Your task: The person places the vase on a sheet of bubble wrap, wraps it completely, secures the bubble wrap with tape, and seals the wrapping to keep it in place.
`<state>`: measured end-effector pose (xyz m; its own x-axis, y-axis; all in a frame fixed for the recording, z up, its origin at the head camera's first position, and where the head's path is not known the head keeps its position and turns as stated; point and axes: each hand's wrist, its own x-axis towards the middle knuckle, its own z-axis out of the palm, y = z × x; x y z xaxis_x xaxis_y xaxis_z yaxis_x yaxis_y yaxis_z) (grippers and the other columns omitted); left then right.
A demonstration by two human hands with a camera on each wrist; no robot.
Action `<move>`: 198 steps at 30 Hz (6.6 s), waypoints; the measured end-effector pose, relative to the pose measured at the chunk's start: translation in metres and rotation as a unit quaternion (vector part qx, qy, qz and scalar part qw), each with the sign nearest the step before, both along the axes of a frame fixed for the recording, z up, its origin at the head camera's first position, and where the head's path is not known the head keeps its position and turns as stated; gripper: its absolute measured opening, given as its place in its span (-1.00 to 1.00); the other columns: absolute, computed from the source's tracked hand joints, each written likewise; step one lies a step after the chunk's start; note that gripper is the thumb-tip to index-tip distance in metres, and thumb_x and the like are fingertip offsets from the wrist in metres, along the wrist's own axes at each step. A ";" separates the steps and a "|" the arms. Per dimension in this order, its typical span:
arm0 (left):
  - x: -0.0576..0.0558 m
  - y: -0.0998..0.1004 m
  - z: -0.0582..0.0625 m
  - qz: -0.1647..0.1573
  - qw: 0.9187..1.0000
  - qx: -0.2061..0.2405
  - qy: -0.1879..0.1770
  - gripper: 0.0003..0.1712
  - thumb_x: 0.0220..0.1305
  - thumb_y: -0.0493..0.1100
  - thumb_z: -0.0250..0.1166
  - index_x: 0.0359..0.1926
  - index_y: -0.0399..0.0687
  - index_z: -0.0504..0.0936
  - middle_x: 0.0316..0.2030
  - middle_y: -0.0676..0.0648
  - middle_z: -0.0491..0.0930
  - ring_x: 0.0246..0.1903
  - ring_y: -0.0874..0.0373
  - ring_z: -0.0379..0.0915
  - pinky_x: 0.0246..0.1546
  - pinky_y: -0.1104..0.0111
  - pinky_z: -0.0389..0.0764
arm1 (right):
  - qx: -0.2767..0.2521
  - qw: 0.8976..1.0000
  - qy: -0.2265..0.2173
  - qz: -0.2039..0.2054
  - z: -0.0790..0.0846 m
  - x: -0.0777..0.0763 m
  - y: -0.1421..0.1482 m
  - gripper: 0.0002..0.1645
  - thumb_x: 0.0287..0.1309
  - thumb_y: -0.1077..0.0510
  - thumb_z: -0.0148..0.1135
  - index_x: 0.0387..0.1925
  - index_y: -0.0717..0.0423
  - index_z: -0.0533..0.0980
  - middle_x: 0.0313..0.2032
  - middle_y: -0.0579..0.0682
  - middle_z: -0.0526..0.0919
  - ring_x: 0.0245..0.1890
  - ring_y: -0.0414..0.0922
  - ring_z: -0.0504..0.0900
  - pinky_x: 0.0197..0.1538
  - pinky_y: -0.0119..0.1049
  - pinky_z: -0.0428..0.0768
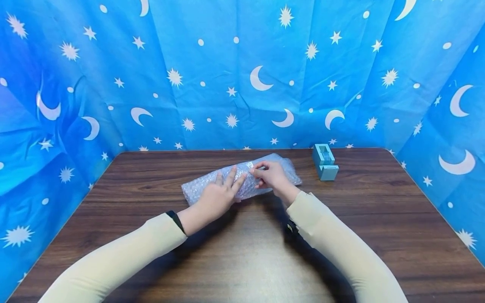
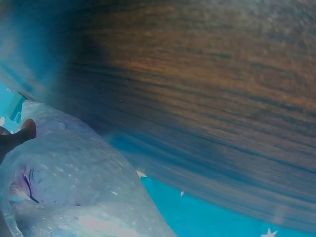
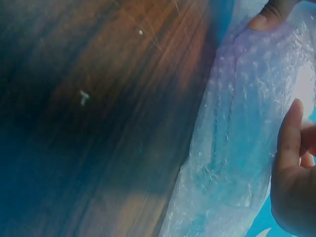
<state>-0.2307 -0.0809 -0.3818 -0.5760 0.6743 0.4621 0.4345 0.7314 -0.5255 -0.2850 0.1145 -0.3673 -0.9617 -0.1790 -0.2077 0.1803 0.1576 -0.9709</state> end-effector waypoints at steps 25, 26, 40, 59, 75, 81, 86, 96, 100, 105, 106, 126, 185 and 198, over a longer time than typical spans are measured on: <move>-0.012 -0.016 0.001 -0.056 0.998 0.018 -0.026 -0.25 0.23 0.28 0.37 0.37 0.12 0.54 0.30 -0.16 0.61 -0.04 -0.15 0.77 -0.53 0.32 0.72 | 0.095 0.994 -0.045 0.040 0.012 -0.005 0.005 -0.77 0.44 0.12 0.20 -0.26 0.12 0.34 -0.60 -0.10 0.39 -0.65 -0.28 0.38 -0.46 -0.36 0.73; -0.012 -0.016 0.001 -0.058 0.998 0.015 -0.025 -0.26 0.24 0.28 0.36 0.38 0.12 0.54 0.30 -0.16 0.60 -0.03 -0.14 0.77 -0.53 0.32 0.72 | 0.091 0.993 -0.051 0.049 0.013 -0.006 0.007 -0.76 0.44 0.11 0.20 -0.29 0.10 0.34 -0.63 -0.12 0.38 -0.67 -0.29 0.37 -0.45 -0.36 0.74; -0.008 -0.021 -0.006 -0.070 0.997 -0.035 0.014 -0.33 0.34 0.23 0.30 0.39 0.12 0.52 0.32 -0.14 0.59 -0.04 -0.09 0.78 -0.51 0.34 0.73 | 0.185 0.980 -0.049 0.049 0.011 -0.014 0.005 -0.47 0.43 -0.19 0.17 -0.54 0.01 0.29 -0.74 -0.13 0.33 -0.73 -0.24 0.30 -0.49 -0.31 0.69; -0.013 -0.020 -0.002 -0.051 0.996 0.036 -0.057 -0.27 0.28 0.25 0.36 0.40 0.12 0.52 0.33 -0.16 0.58 0.03 -0.14 0.74 -0.41 0.28 0.77 | 0.027 0.977 -0.158 0.141 -0.004 0.002 0.035 -0.64 0.54 -0.08 0.03 -0.19 0.08 0.60 -0.77 -0.29 0.30 -0.76 -0.39 0.25 -0.39 -0.49 0.62; -0.012 -0.016 0.005 -0.044 0.996 0.028 -0.076 -0.29 0.28 0.23 0.34 0.38 0.10 0.53 0.31 -0.19 0.59 0.03 -0.18 0.73 -0.47 0.29 0.75 | 0.154 0.970 -0.088 0.165 -0.012 0.010 0.028 -0.51 0.44 -0.04 0.21 -0.65 -0.07 0.36 -0.73 -0.20 0.25 -0.66 -0.27 0.30 -0.40 -0.41 0.55; -0.014 -0.018 0.003 -0.064 0.996 0.026 -0.051 -0.28 0.25 0.24 0.38 0.35 0.08 0.56 0.28 -0.19 0.62 -0.02 -0.16 0.76 -0.55 0.33 0.70 | 0.217 0.962 -0.057 0.157 -0.009 0.008 0.017 -0.52 0.45 -0.06 0.19 -0.56 0.12 0.54 -0.74 -0.18 0.21 -0.68 -0.25 0.23 -0.42 -0.38 0.55; -0.019 -0.021 0.003 -0.076 0.995 0.039 -0.045 -0.27 0.19 0.24 0.43 0.34 0.11 0.58 0.25 -0.15 0.64 -0.05 -0.12 0.77 -0.66 0.41 0.59 | 0.239 0.958 -0.029 0.154 -0.007 0.005 0.013 -0.54 0.46 -0.05 0.18 -0.19 0.30 0.71 -0.75 -0.16 0.25 -0.70 -0.25 0.22 -0.25 -0.24 0.71; -0.027 -0.028 0.004 -0.105 0.988 0.054 -0.096 -0.26 0.16 0.20 0.48 0.34 0.10 0.59 0.28 -0.14 0.62 -0.02 -0.13 0.75 -0.63 0.43 0.60 | 0.305 0.938 0.056 0.156 -0.020 0.007 0.013 -0.44 0.42 -0.11 0.23 -0.50 0.27 0.71 -0.82 -0.17 0.29 -0.75 -0.27 0.28 -0.52 -0.40 0.53; -0.032 -0.028 0.008 -0.098 0.986 0.067 -0.119 -0.23 0.12 0.21 0.50 0.34 0.12 0.59 0.28 -0.13 0.62 -0.02 -0.11 0.76 -0.65 0.44 0.55 | 0.331 0.922 0.103 0.171 -0.016 0.005 0.010 -0.46 0.40 -0.05 0.25 -0.57 0.26 0.67 -0.82 -0.17 0.29 -0.77 -0.27 0.28 -0.59 -0.43 0.33; -0.035 -0.028 0.013 -0.079 0.982 0.068 -0.157 -0.20 0.13 0.22 0.49 0.37 0.14 0.55 0.33 -0.11 0.58 0.02 -0.06 0.75 -0.62 0.42 0.55 | 0.377 0.897 0.130 0.191 -0.013 0.004 0.005 -0.46 0.33 -0.05 0.34 -0.66 0.24 0.64 -0.84 -0.19 0.29 -0.77 -0.28 0.27 -0.60 -0.44 0.26; -0.035 -0.029 0.013 -0.076 0.981 0.068 -0.163 -0.20 0.13 0.22 0.49 0.38 0.13 0.54 0.34 -0.11 0.57 0.04 -0.05 0.75 -0.61 0.41 0.57 | 0.381 0.894 0.136 0.194 -0.013 0.004 0.005 -0.46 0.32 -0.06 0.34 -0.66 0.23 0.64 -0.84 -0.20 0.29 -0.77 -0.28 0.28 -0.61 -0.44 0.27; -0.032 -0.034 0.000 -0.109 0.980 0.104 -0.128 -0.21 0.17 0.15 0.50 0.40 0.13 0.50 0.35 -0.13 0.56 0.05 -0.14 0.73 -0.35 0.25 0.78 | 0.247 0.952 0.043 0.174 -0.009 0.009 0.017 -0.13 0.60 -0.24 -0.24 -0.35 0.38 0.70 -0.76 -0.11 0.49 -0.73 -0.25 0.41 -0.58 -0.43 0.44; -0.018 -0.051 0.031 0.062 0.598 0.506 -0.619 -0.33 0.56 -0.03 0.13 0.54 -0.17 0.24 0.31 -0.40 0.49 0.03 -0.16 0.70 0.09 0.12 0.73 | 0.253 0.944 0.158 0.140 -0.006 0.031 0.016 -0.32 0.51 0.23 -0.13 0.56 0.33 0.08 0.56 0.45 0.00 0.57 0.37 0.07 0.56 0.24 0.19; -0.016 -0.022 0.012 0.083 0.521 0.554 -0.644 -0.31 0.52 -0.17 0.18 0.54 -0.29 0.20 0.17 -0.42 0.60 0.00 -0.03 0.70 0.03 0.22 0.75 | 0.092 0.985 0.020 0.144 -0.005 0.058 0.015 -0.10 0.57 0.03 -0.02 0.65 0.08 -0.25 0.62 0.36 -0.20 0.62 0.33 -0.09 0.58 0.24 0.12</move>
